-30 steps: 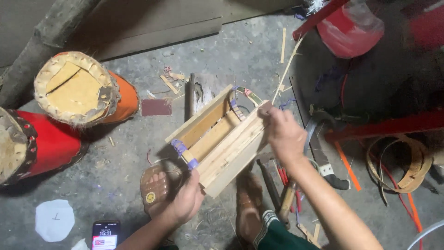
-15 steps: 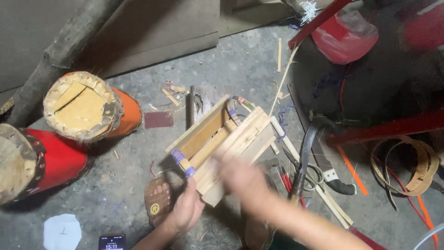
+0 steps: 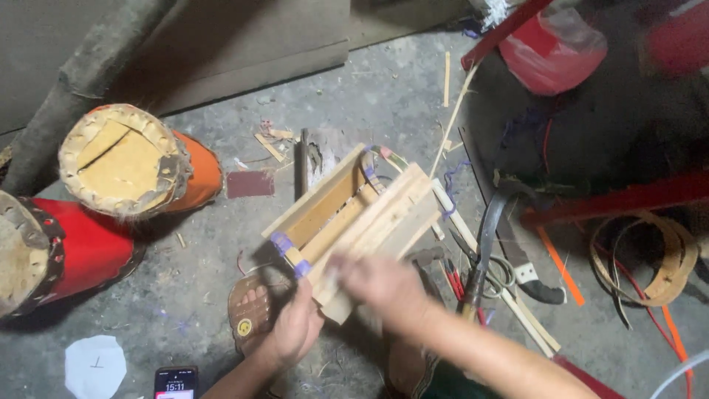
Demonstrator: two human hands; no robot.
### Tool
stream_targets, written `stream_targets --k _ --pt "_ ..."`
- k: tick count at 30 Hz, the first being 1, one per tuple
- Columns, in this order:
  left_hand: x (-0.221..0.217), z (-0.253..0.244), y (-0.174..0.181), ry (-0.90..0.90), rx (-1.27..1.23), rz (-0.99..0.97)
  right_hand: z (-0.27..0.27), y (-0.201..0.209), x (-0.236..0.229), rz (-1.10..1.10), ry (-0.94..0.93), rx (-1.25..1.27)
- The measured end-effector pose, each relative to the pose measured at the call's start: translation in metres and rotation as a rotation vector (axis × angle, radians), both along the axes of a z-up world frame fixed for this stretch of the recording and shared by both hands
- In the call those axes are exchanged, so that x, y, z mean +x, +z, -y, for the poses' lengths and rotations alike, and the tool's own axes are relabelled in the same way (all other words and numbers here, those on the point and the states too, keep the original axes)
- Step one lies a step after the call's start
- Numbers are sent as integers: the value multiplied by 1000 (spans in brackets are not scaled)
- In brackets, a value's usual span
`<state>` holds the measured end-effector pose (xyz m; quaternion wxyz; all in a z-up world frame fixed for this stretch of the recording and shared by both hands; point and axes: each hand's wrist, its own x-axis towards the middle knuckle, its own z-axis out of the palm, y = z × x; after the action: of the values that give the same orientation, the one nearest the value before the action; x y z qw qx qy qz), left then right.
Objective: Sanding the edges of a wooden box and hammering nails to secure the structure.
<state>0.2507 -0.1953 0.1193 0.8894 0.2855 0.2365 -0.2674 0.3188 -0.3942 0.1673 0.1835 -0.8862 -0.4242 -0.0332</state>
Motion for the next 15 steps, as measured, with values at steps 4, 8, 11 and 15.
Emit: stream_targets --k 4,8,11,15 --pt "-11 0 -22 -240 230 101 97 -6 79 -167 -763 -203" --pt "0 -2 -11 -403 652 273 128 24 94 -275 -998 358" --pt "18 4 39 -564 819 125 96 47 76 -144 -650 346" --pt "7 10 12 -334 799 368 65 59 76 -49 -643 -14"
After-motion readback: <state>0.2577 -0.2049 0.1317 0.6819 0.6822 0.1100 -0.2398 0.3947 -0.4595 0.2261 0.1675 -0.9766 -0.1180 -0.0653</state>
